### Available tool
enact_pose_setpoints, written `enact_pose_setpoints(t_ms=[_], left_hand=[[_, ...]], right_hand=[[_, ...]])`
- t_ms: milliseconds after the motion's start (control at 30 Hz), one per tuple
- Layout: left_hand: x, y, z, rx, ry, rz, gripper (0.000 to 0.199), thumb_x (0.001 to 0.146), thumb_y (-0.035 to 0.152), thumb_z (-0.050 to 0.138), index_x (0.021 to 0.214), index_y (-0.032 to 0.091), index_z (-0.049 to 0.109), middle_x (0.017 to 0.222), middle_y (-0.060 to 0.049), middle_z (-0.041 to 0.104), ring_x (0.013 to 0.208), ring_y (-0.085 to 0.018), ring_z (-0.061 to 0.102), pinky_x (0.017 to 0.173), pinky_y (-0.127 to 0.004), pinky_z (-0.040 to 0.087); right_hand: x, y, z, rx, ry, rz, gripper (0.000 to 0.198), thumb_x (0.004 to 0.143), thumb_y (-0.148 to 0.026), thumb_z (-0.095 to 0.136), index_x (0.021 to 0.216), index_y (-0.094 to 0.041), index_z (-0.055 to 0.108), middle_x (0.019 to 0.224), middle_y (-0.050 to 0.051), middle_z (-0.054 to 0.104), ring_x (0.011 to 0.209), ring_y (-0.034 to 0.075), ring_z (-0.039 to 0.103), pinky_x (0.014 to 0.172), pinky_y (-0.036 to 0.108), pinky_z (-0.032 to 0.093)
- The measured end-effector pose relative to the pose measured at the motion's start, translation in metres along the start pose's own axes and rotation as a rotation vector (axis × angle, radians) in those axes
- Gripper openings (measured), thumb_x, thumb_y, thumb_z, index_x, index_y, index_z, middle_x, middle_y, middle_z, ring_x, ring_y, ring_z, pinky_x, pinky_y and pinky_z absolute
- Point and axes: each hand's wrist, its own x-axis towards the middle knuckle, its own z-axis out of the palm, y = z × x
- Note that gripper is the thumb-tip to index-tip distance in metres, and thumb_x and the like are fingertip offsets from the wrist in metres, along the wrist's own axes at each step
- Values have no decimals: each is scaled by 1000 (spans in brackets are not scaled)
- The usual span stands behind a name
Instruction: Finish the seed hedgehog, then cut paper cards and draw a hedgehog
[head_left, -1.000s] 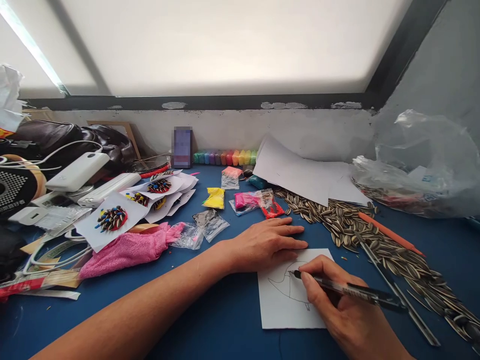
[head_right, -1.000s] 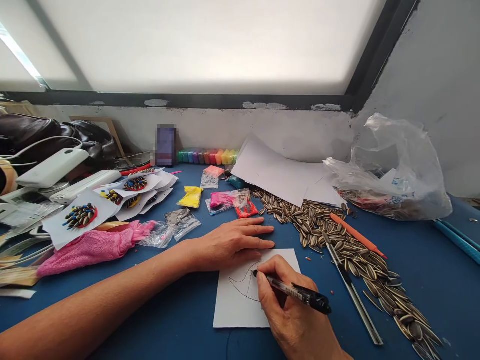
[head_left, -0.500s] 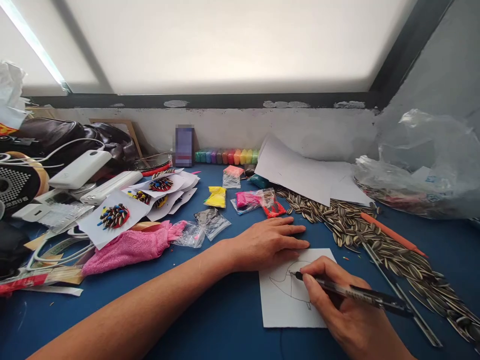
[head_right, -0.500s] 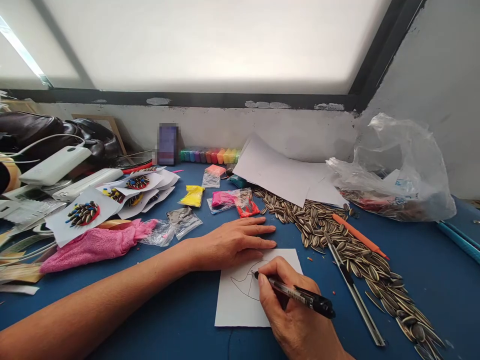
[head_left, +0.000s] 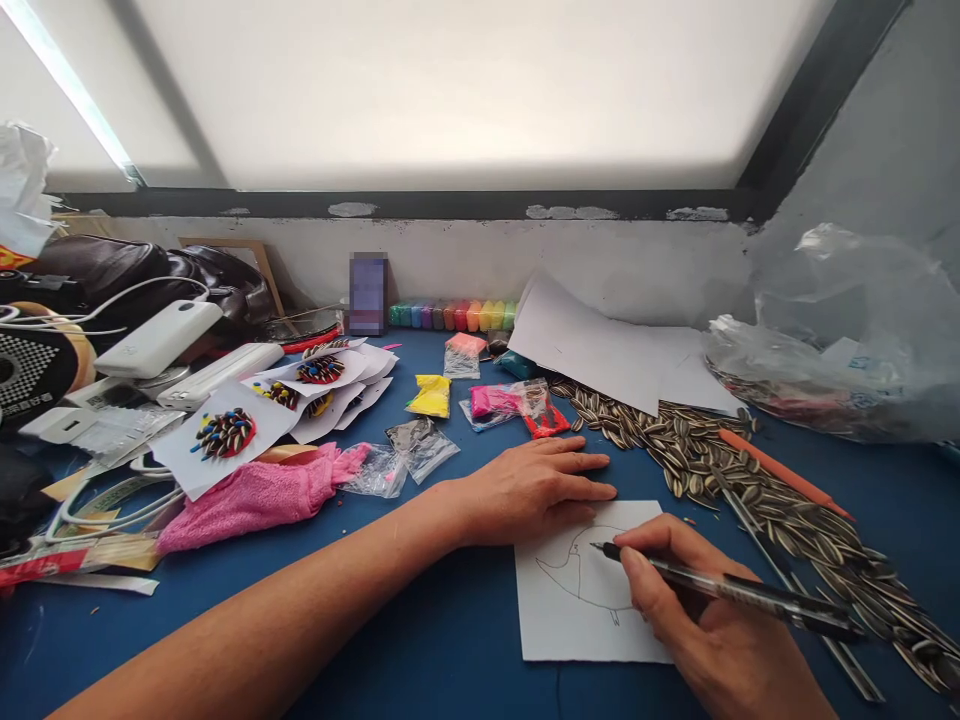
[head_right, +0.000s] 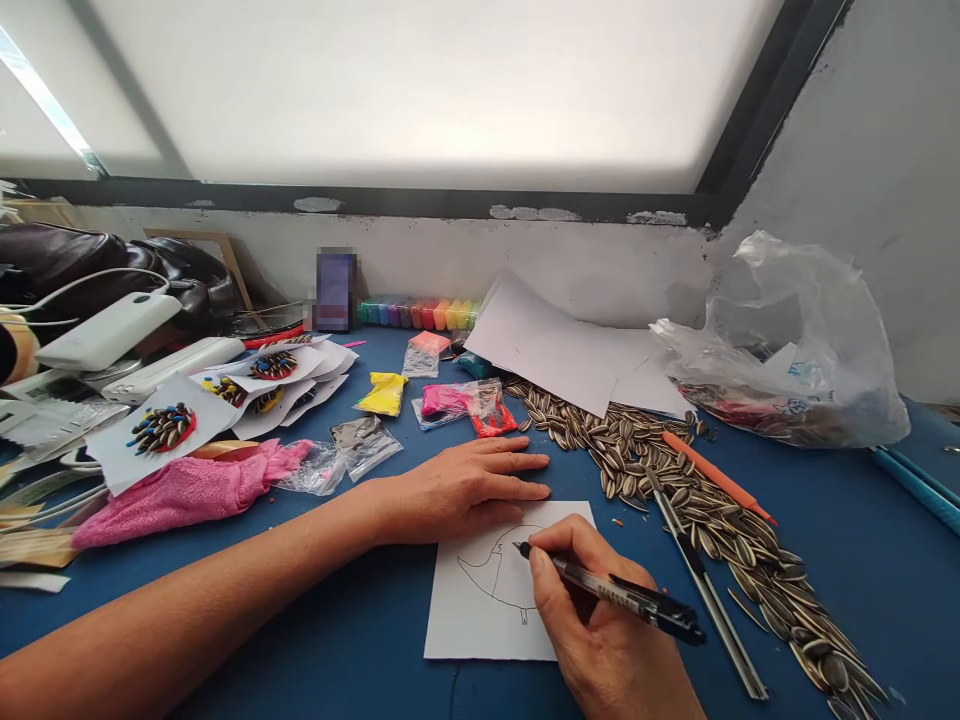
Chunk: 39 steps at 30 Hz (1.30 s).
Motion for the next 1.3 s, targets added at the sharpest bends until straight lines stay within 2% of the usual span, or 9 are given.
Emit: enact_pose_setpoints(t_ms=[167,333,467,767,933,1300], left_hand=[[1,1,-1,21,-7,4,31,102,30,54,129,20,65,149,-10,51,144,-29,39,118,-46,36],[1,-1,2,20,15,7,35,102,29,55,134,17,61,151,-14,48,142,-27,43,118,-44,35],[0,-2,2,8,11,-6,34,101,30,56,133,20,61,152,-13,47,143,-26,42,118,-45,35],[1,-1,2,18,27,23,33,101,30,55,130,16,64,150,-15,48,142,-27,44,119,-43,34],[1,1,-1,35,-3,-6,32,101,31,55,130,19,64,151,-13,48,143,-27,42,119,-43,35],[1,1,-1,44,-11,-4,32,102,31,54,130,19,63,152,-12,47,143,-26,42,119,-43,35]], right_hand=[[2,2,1,28,-40,-15,17,92,-36,53,82,-26,64,55,-7,59,45,12,54,41,21,42],[5,0,2,57,-55,-26,16,91,-34,55,83,-26,66,59,-5,64,46,11,58,40,20,43],[6,-2,1,48,-66,-35,15,91,-33,55,83,-26,66,55,-6,61,43,11,54,37,20,40],[5,0,3,67,-101,-41,16,93,-33,54,83,-26,64,57,-6,61,47,11,55,42,20,43],[1,5,5,61,-76,0,17,94,-36,53,86,-26,63,60,-6,60,49,12,56,46,22,44],[0,0,4,79,-60,52,18,92,-38,55,83,-26,64,60,-6,58,51,13,53,46,23,42]])
